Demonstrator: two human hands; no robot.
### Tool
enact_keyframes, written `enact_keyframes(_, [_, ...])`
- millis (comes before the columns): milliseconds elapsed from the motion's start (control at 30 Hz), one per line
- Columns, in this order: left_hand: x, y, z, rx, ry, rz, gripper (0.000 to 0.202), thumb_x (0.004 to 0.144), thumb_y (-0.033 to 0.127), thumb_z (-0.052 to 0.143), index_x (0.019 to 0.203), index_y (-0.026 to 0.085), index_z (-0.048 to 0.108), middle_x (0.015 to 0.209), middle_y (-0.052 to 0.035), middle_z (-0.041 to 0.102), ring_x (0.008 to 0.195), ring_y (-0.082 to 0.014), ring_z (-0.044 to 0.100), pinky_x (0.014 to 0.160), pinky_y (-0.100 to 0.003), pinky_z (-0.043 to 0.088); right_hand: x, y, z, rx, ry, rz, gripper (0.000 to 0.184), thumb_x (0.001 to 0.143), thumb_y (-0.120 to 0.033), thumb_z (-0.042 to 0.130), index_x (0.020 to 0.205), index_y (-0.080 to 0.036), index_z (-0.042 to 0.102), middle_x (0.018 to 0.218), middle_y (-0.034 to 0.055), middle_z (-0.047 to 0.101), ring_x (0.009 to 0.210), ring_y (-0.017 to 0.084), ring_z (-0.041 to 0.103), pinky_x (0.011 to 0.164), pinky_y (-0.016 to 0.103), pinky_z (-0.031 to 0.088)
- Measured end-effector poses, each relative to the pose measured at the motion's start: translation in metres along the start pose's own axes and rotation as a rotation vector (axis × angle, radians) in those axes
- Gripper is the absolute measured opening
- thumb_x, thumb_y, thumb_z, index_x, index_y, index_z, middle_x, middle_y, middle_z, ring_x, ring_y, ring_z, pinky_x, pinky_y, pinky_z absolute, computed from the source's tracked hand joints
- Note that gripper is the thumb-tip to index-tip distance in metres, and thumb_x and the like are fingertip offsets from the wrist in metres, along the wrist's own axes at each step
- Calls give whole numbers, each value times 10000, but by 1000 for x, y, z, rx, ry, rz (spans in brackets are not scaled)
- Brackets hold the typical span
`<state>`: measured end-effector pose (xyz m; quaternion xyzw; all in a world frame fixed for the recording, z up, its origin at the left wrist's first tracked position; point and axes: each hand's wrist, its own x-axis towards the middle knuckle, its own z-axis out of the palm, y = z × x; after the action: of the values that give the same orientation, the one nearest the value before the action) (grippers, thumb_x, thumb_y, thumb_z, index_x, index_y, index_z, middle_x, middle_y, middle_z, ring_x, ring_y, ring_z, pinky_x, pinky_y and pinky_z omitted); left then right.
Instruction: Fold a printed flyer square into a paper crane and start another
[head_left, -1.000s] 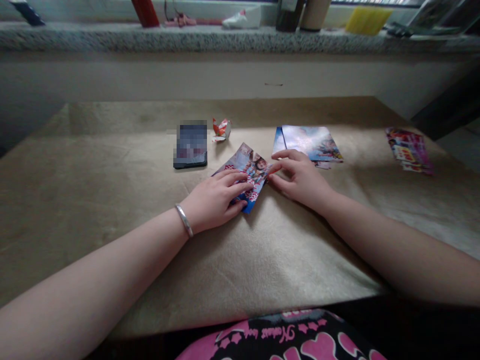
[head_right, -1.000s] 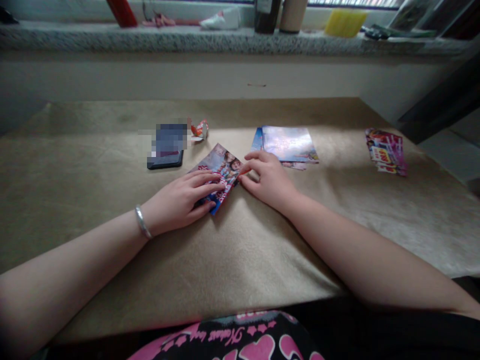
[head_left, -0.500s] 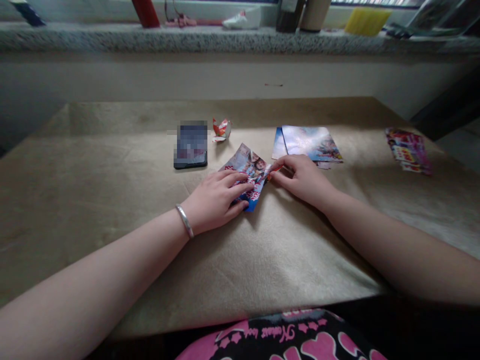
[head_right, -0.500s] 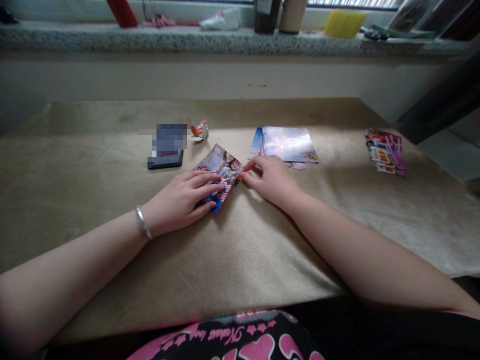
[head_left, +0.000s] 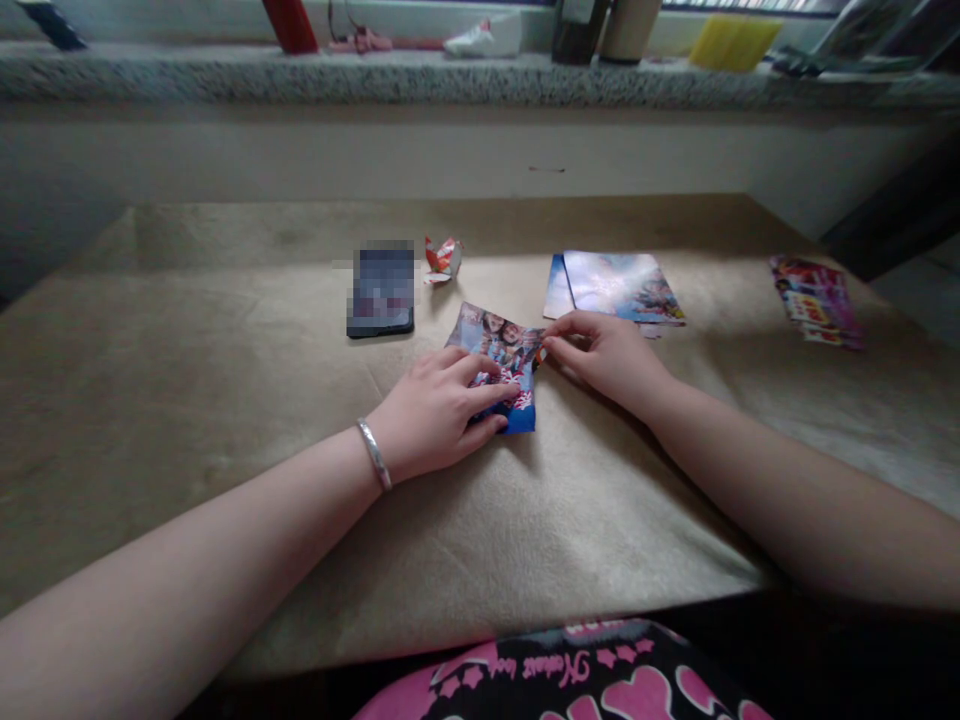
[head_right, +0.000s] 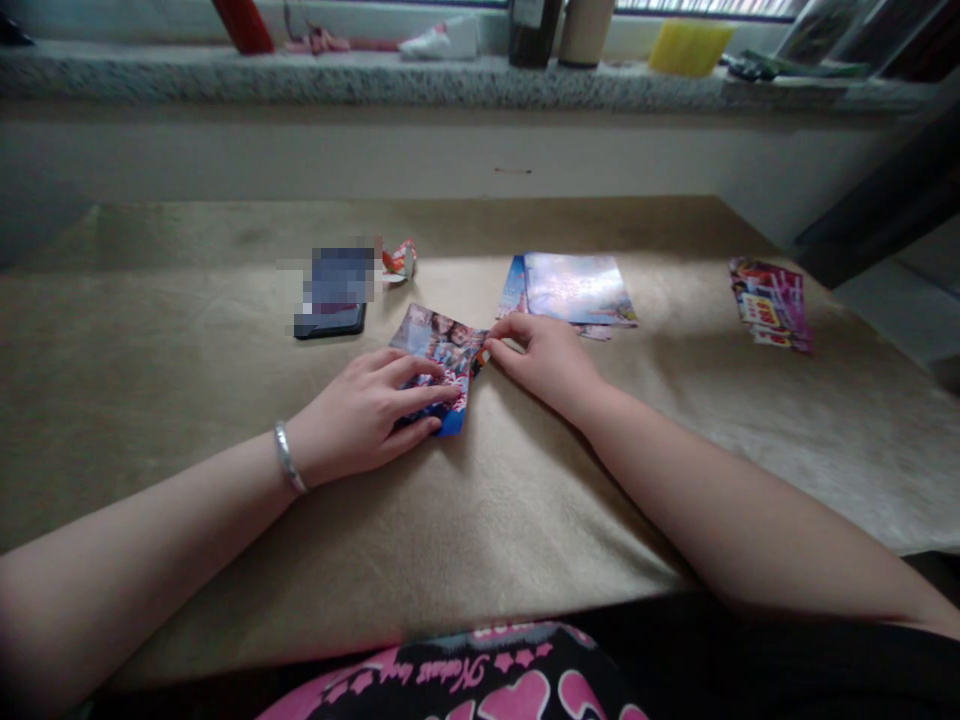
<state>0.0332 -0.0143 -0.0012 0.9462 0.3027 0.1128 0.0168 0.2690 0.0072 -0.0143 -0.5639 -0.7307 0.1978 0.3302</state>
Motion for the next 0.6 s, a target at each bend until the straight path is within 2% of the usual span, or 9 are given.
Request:
enact_keyframes(200, [0,0,1,-21,25,16,353,906,384,467,1208,257,601,1175,-75,571,1137,-253,457,1003,-422,390,-1,-3,2,70,40,-43,98,776,-295,618,794,-205,652,805,19,693,766,177,626,688,329,481])
enact_keyframes(333, [0,-1,3,-31,30,20,372,902,394,472,1232,261,579,1190,-76,560,1161,-257,451,1018,-441,383,-4,-7,1,97,102,-106,63,759,-263,633,788,-208,621,770,5,675,716,152,613,666,316,490])
enact_keyframes(533, [0,0,2,-33,0,8,405,900,437,458,1227,230,577,1222,-90,547,1157,-272,462,1022,-441,384,-9,-9,6,247,140,-98,358,738,-263,658,1054,-245,490,763,-25,631,680,143,621,638,303,517])
enact_keyframes(600, [0,0,2,-32,-9,-4,423,891,443,468,1226,205,569,1231,-96,545,1162,-276,463,1030,-441,379,-10,-10,8,297,121,-85,350,733,-261,658,1040,-239,492,751,-23,622,672,144,627,609,292,511])
